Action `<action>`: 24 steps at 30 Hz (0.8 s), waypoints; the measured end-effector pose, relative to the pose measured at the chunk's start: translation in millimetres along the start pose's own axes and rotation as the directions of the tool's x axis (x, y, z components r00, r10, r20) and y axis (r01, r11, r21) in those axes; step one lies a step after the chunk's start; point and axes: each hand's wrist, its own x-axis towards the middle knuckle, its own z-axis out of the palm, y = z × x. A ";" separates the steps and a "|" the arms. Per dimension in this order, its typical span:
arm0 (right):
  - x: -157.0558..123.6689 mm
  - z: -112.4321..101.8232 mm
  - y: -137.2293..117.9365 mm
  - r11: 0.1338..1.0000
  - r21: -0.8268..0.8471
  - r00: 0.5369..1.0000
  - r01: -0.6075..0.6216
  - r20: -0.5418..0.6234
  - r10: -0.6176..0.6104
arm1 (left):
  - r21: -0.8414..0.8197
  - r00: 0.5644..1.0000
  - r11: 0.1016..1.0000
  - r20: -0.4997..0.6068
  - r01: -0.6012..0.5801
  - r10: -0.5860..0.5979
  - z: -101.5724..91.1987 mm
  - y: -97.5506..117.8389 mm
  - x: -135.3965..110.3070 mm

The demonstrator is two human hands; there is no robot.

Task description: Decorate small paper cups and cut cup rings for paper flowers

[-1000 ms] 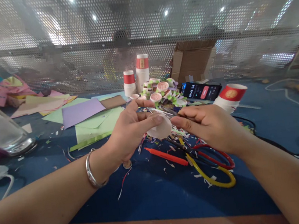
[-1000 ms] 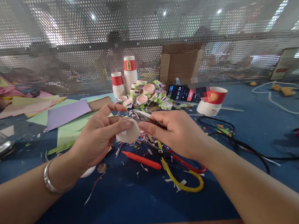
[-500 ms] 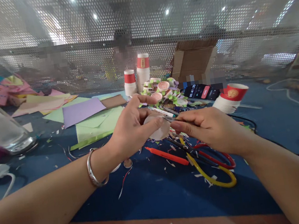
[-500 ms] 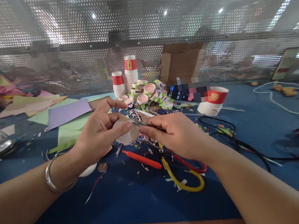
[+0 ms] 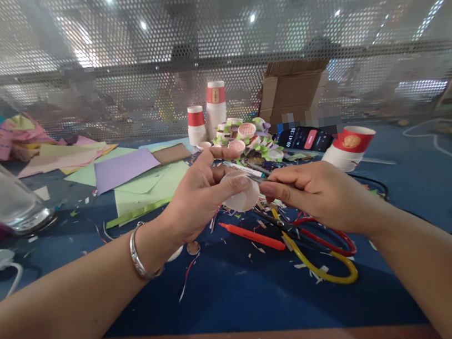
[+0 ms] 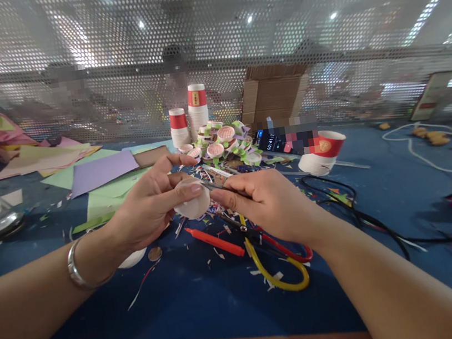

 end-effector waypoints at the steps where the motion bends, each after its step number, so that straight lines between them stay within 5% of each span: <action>1: -0.1 -0.2 0.1 1.000 0.003 1.000 0.001 0.000 -0.001 | 0.005 1.000 1.000 0.005 -0.008 0.008 -0.4 -0.5 0.0; 13: -1.5 -0.6 0.2 1.000 -0.019 1.000 0.014 -0.009 -0.014 | 0.080 0.996 0.993 0.050 -0.084 0.080 -3.5 -3.4 -1.0; 24: -1.6 -1.9 1.9 0.998 -0.032 0.999 0.048 0.006 -0.048 | -0.068 0.992 0.998 0.125 -0.014 0.023 -3.2 -2.8 3.1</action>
